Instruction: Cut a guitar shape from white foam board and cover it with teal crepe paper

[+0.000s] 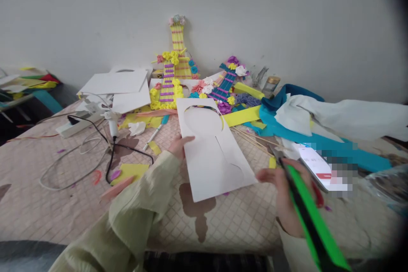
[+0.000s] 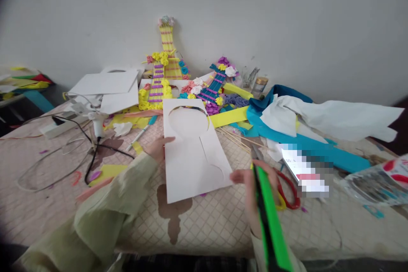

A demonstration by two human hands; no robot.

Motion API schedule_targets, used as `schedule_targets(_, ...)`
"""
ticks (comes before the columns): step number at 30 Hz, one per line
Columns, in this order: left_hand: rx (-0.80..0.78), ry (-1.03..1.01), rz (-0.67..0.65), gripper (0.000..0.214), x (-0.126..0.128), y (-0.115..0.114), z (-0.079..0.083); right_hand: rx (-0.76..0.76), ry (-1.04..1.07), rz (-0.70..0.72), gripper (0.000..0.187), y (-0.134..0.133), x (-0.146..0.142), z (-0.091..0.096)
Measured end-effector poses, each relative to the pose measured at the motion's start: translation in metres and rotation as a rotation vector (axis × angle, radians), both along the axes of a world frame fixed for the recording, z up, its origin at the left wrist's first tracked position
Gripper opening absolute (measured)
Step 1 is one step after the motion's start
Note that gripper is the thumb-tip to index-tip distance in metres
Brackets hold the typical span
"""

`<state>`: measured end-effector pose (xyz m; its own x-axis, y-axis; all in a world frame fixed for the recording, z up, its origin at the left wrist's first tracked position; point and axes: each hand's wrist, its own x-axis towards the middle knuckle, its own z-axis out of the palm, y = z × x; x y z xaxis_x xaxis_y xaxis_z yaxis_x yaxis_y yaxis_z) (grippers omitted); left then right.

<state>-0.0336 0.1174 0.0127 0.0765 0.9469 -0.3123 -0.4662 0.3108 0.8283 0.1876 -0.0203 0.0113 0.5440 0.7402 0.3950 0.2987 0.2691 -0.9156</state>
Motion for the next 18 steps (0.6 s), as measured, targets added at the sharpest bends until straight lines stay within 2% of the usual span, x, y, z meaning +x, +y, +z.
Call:
schedule_targets(3,-0.022,0.039,-0.045,0.032,0.003,-0.009,-0.013,-0.118,0.008,0.204,0.04,0.016,-0.018,-0.006)
schedule_targets(5,-0.035,0.047,-0.036,0.029,0.003,-0.011,-0.015,-0.139,0.027,0.289,0.043,0.024,-0.026,0.0)
schedule_targets(7,-0.033,0.046,-0.007,0.027,0.004,-0.009,-0.012,-0.143,0.056,0.317,0.042,0.032,-0.029,0.013)
schedule_targets(10,-0.019,-0.012,0.122,0.026,0.007,-0.007,-0.002,-0.133,0.136,0.38,0.035,0.05,-0.03,0.032)
schedule_targets(12,-0.014,-0.094,0.238,0.027,0.012,-0.006,0.001,-0.122,0.196,0.436,0.032,0.064,-0.033,0.036)
schedule_targets(15,0.01,-0.193,0.359,0.032,0.018,-0.008,-0.003,-0.096,0.225,0.444,0.025,0.082,-0.044,0.028)
schedule_targets(18,0.072,-0.188,0.39,0.039,0.021,-0.011,-0.012,-0.132,0.185,0.417,0.022,0.088,-0.054,0.013)
